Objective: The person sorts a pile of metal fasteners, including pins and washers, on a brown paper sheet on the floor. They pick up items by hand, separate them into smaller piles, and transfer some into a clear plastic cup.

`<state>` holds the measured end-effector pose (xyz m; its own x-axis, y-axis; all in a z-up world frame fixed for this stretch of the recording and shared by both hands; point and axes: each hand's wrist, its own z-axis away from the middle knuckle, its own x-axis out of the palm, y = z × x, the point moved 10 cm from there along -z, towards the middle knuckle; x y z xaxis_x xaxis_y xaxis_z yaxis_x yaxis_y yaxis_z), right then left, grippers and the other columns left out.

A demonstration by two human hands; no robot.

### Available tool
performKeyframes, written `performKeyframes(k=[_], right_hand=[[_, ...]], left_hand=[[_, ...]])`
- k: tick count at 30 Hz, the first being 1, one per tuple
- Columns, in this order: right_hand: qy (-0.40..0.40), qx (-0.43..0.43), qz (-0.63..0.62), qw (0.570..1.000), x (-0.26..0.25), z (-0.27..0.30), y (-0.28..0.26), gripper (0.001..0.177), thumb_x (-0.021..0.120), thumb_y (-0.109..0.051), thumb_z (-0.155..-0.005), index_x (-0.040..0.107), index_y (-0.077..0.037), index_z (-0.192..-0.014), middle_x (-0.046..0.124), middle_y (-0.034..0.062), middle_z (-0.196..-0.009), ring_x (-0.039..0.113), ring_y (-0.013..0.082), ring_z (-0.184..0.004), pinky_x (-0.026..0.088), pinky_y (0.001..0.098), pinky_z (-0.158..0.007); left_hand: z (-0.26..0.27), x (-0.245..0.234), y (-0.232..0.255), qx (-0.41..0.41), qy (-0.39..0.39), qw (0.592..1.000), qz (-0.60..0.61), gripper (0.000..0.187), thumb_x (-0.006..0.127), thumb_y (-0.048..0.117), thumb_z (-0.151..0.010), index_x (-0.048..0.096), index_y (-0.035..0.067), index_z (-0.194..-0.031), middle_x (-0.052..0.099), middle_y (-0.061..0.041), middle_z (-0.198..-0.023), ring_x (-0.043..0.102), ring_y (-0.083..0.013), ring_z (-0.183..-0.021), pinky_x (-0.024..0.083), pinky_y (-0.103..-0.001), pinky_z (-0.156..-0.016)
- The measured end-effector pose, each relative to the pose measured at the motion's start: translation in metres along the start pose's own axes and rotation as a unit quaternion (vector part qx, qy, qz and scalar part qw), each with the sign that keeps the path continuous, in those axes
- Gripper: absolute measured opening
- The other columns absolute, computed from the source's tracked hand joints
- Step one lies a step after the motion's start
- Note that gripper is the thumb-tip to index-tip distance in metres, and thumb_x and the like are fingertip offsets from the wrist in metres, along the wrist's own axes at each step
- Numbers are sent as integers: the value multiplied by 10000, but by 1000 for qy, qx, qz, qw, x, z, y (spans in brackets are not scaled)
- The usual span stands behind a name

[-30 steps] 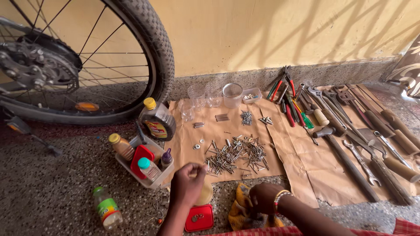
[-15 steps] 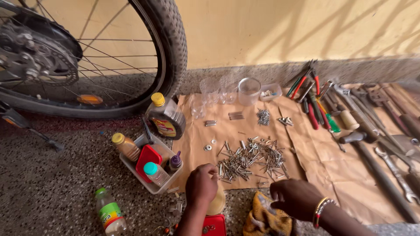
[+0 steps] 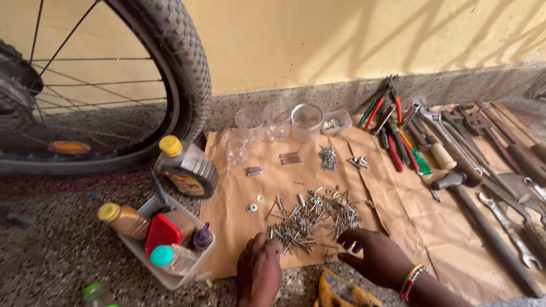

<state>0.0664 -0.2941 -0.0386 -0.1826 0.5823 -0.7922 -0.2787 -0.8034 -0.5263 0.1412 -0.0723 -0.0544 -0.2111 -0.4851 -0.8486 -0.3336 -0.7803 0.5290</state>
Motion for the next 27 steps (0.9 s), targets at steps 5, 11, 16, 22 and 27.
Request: performKeyframes(k=[5,11,16,22,27], right_hand=[[-29,15,23,999,7,0,5,380,761,-398,-824,739,-197,-1145,782,24,-1041,770,208,-935,600,373,-835],[-55,10,44,997,13,4,-4,321,731,-391,-862,732,-176,-1101,783,52,-1017,763,213,-940,596,383,-837],[-36,5,36,999,14,5,3,320,729,-381,-866,730,-161,-1098,783,57,-1011,766,219,-922,599,386,-823],[26,15,-14,999,5,-3,35,276,686,-318,-879,750,-170,-1103,803,37,-1015,782,207,-903,602,371,-831],[11,61,-13,998,2,-10,41,286,702,-336,-884,757,-187,-1122,806,23,-1031,774,195,-934,596,362,-857]], left_hand=[[-2,1,-4,-4,13,1000,-19,45,671,116,-871,694,77,-871,664,-108,-922,645,-318,-921,522,-453,-823],[-1,-1,-7,4,70,998,2,99,712,125,-843,730,78,-929,685,-116,-939,651,-334,-936,532,-450,-833],[4,-11,-7,11,132,990,56,87,690,114,-888,725,64,-949,734,-128,-949,684,-346,-913,553,-448,-803],[-2,-14,-18,-80,134,962,224,117,702,148,-890,732,76,-977,779,-103,-869,778,-273,-808,591,-379,-705],[-25,-26,2,-58,142,947,283,99,738,139,-855,748,76,-931,792,-70,-851,798,-207,-811,600,-327,-728]])
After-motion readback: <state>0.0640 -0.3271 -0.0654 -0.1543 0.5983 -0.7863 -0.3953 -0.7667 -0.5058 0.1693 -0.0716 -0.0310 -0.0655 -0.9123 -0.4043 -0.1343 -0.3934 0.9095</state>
